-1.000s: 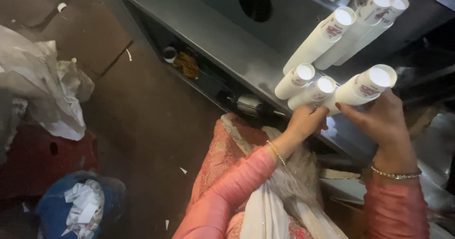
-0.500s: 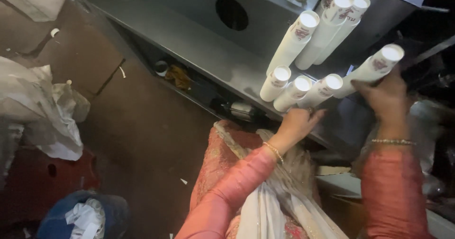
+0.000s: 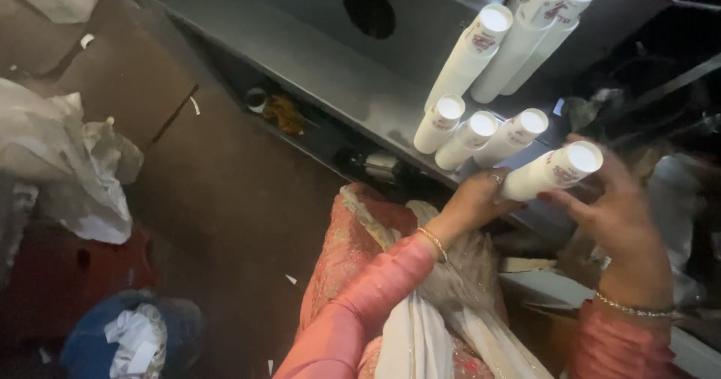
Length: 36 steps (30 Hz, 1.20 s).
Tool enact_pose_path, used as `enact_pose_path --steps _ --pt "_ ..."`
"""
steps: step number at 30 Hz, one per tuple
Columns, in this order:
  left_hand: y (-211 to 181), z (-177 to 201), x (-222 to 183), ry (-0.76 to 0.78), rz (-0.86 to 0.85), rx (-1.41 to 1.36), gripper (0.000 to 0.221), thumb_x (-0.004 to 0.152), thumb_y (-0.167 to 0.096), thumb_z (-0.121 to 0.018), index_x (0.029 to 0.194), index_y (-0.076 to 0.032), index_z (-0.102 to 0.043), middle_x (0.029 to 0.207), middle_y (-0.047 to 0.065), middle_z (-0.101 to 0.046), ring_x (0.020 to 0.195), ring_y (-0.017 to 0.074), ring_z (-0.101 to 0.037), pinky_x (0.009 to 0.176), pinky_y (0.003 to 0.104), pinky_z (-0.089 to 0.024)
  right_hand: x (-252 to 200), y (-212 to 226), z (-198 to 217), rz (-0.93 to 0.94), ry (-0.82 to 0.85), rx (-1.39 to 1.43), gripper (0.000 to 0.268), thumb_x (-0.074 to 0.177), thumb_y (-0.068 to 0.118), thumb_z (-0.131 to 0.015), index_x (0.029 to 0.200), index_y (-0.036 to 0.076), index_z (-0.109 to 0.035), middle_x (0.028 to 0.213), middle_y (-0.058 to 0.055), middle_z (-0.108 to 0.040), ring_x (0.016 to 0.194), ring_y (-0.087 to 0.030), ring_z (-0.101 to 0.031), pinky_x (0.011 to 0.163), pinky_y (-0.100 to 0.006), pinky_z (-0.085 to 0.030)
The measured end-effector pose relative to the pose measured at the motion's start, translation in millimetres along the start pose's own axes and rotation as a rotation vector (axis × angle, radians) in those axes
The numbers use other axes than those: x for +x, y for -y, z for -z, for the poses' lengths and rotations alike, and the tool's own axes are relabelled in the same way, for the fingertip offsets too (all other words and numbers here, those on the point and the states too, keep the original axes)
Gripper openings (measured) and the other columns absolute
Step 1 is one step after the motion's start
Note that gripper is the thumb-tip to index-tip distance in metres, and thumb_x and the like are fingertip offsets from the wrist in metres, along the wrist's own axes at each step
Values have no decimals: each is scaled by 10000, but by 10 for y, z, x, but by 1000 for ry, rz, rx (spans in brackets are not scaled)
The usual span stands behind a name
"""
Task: Manually packing stacks of paper cups into plastic bags and arranging them on a table for further processing.
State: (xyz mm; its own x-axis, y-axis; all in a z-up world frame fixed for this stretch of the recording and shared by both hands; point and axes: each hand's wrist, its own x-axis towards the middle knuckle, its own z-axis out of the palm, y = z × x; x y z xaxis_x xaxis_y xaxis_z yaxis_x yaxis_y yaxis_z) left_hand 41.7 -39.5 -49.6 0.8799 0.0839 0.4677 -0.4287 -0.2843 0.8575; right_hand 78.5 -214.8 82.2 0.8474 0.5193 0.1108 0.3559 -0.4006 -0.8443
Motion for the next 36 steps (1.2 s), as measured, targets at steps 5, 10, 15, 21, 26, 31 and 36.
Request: enact_pose_path --steps 5,10,15,21,26,31,36 --pt "101 131 -158 -88 57 308 278 874 -309 -786 950 -62 -686 930 171 -703 872 387 -683 789 474 -535 113 83 -265 87 -264 -216 568 797 167 -917 1257 27 -616 1209 -114 -657 1067 -220 -672 922 -356 -547" --pt "176 266 -257 -169 164 338 251 968 -305 -699 900 -65 -720 866 181 -698 830 385 -693 760 473 -546 263 281 -376 143 -252 -304 514 826 153 -925 1222 5 -633 1160 -121 -699 1037 -195 -690 893 -329 -553" --pt "-36 455 -88 -164 369 149 397 948 -422 -687 947 -34 -770 827 207 -721 795 364 -721 703 429 -556 358 242 -406 164 -162 -24 501 876 151 -870 1292 23 -623 1149 -83 -708 1083 -122 -671 950 -275 -566" --pt "19 399 -1 -53 520 -185 538 937 -541 -636 950 -23 -782 717 102 -753 675 173 -759 653 318 -579 344 183 -357 132 -187 -199 501 864 119 -888 1280 3 -635 1194 -102 -701 1063 -145 -673 920 -305 -553" --pt "103 393 -2 -44 496 -286 510 933 -505 -657 934 -11 -783 716 77 -755 662 138 -738 644 284 -577 354 262 -363 181 -173 -273 514 851 139 -894 1276 4 -638 1158 -122 -701 1081 -172 -681 923 -307 -555" --pt "207 274 39 -54 487 -329 487 961 -463 -640 864 -2 -763 689 86 -735 631 145 -715 634 294 -567 369 212 -374 167 -196 -290 510 842 143 -889 1264 6 -638 1183 -126 -713 1081 -182 -697 911 -328 -561" --pt "188 -14 228 7 536 -316 526 998 -465 -536 802 -21 -737 695 77 -729 604 154 -714 614 314 -569 378 82 -205 247 -280 -499 552 812 172 -934 1239 -9 -636 1191 -177 -699 1027 -243 -696 865 -368 -568"
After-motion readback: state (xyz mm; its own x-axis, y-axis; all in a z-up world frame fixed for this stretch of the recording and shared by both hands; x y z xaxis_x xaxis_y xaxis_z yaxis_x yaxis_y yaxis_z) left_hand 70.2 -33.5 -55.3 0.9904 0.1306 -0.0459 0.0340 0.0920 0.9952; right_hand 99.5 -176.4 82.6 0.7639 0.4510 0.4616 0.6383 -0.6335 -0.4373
